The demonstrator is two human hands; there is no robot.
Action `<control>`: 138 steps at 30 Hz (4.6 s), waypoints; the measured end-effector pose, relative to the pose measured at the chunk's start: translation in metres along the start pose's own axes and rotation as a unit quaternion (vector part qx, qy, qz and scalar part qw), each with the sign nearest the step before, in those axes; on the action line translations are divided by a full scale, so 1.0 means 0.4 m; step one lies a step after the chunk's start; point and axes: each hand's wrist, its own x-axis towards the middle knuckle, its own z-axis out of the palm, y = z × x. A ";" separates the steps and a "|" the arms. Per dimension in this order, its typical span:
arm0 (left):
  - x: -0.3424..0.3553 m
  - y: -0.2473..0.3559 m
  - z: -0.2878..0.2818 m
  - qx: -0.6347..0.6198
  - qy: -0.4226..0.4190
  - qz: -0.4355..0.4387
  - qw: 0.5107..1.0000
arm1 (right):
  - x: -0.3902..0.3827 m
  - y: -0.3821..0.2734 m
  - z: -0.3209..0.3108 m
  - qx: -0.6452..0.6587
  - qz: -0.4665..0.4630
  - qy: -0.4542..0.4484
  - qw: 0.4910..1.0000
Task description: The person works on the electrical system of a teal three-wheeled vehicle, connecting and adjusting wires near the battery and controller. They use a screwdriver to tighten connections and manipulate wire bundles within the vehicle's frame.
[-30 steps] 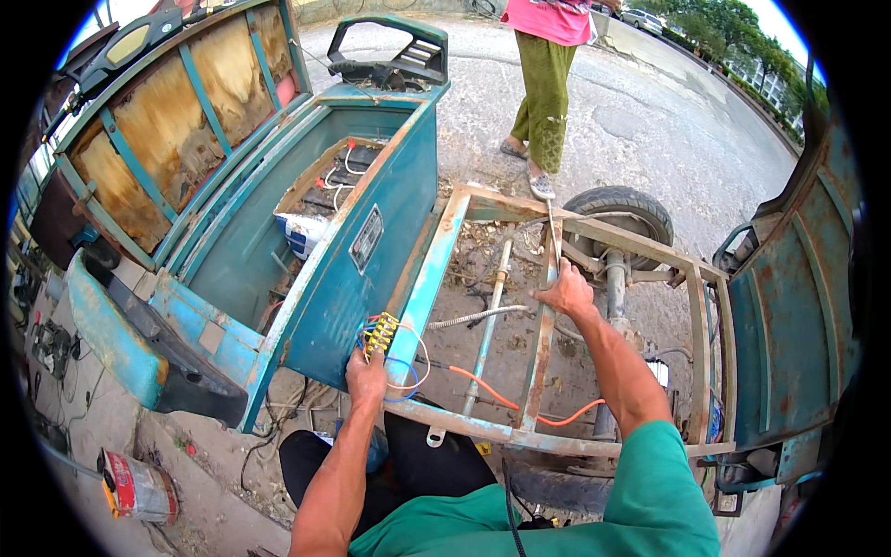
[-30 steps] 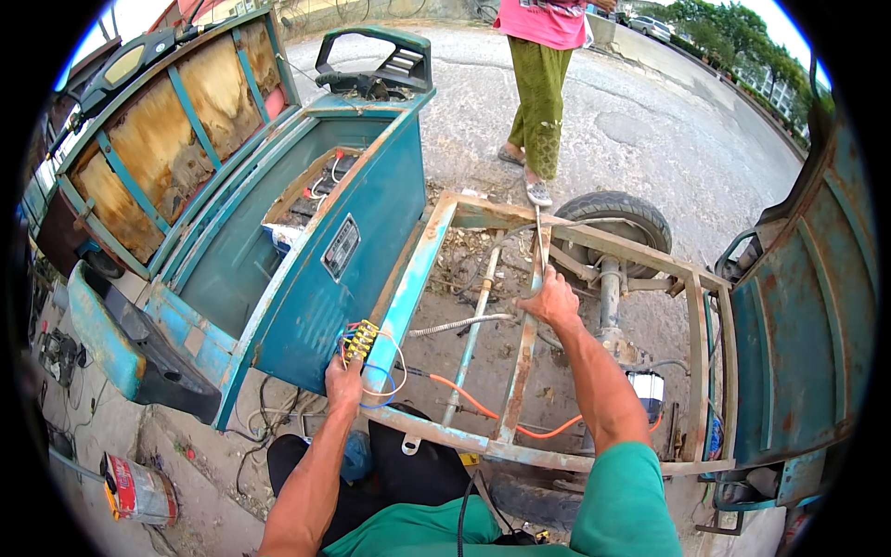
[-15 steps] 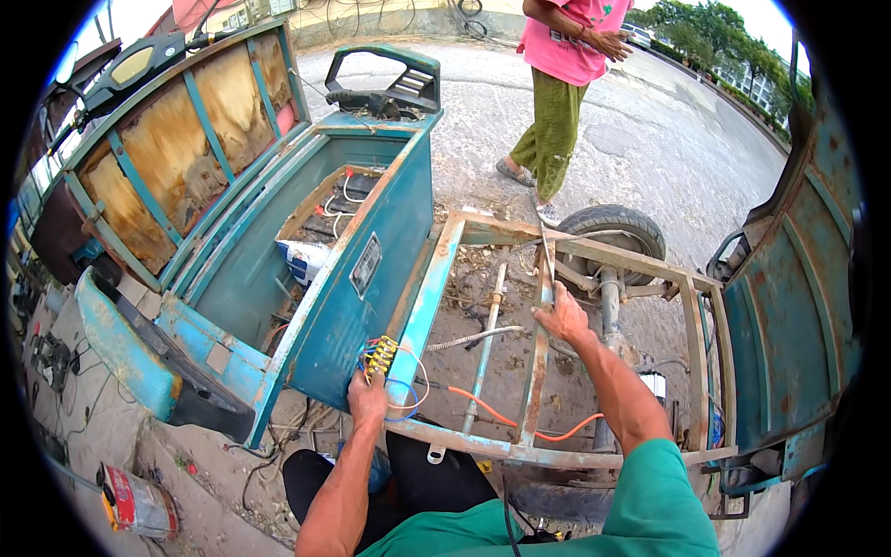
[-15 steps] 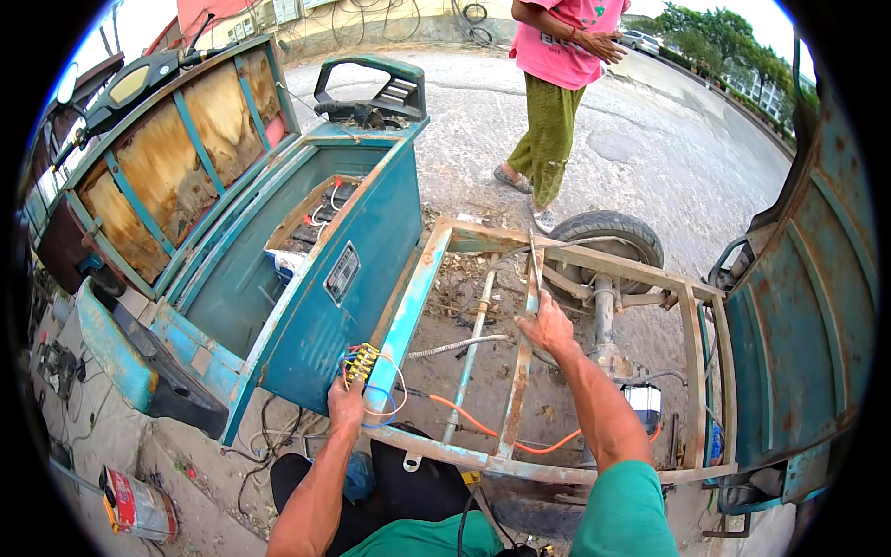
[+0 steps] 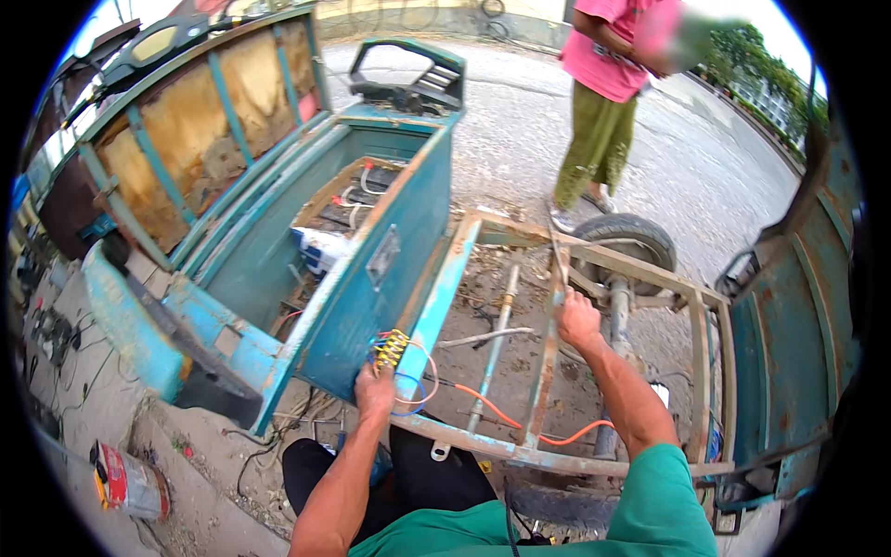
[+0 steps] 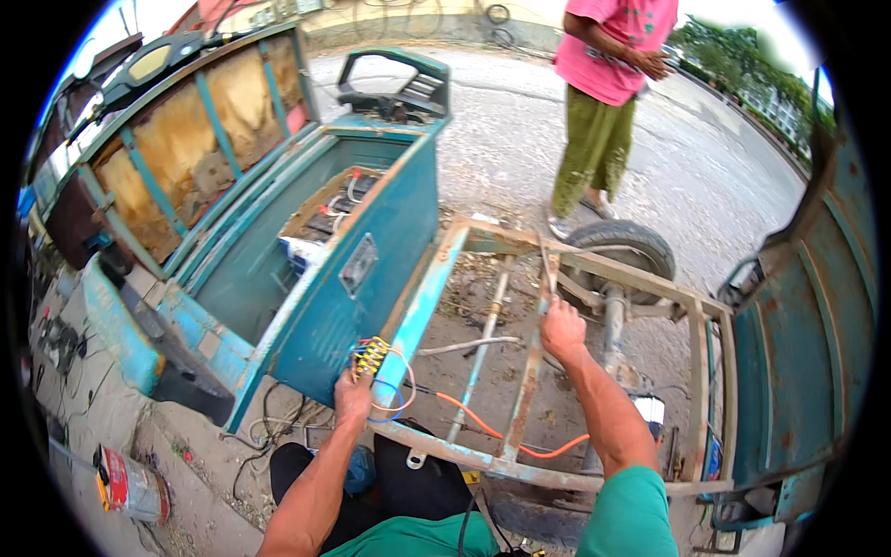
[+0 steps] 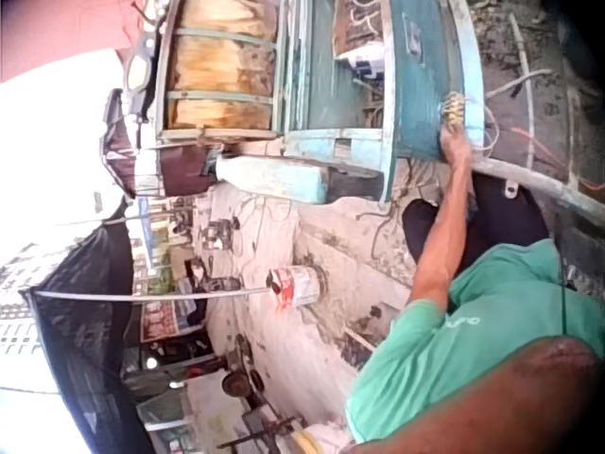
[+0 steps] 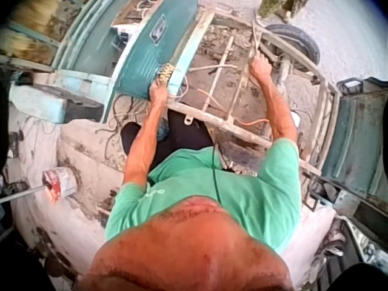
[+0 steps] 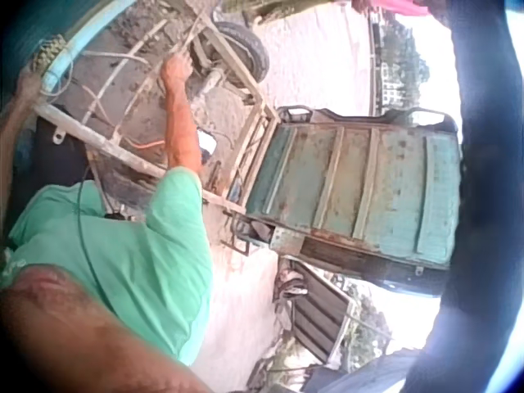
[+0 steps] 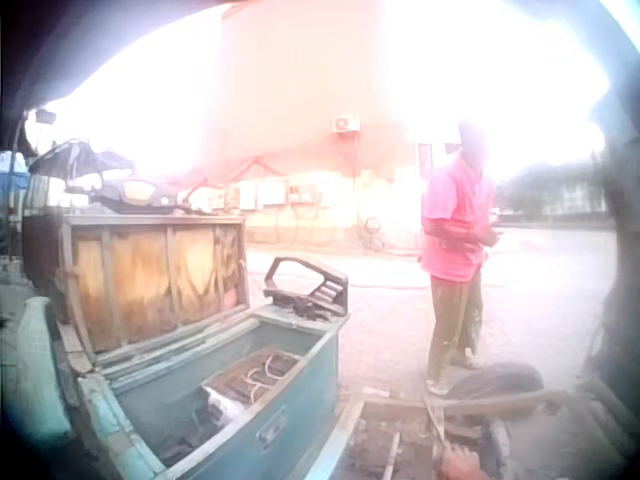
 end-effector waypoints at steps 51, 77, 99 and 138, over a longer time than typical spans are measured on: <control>-0.031 0.048 0.007 -0.006 -0.009 0.007 1.000 | -0.159 0.190 -0.124 0.295 0.094 0.066 0.949; -0.020 0.026 0.015 -0.006 -0.021 0.028 0.999 | -0.280 0.093 -0.756 0.932 -0.076 0.138 0.325; -0.007 0.002 0.019 -0.015 0.000 0.056 0.998 | -0.522 -0.311 -0.424 0.431 -0.238 -0.263 0.829; -0.004 -0.009 0.023 -0.043 -0.008 0.020 0.999 | -0.533 -0.245 -0.203 0.461 -0.147 -0.301 0.822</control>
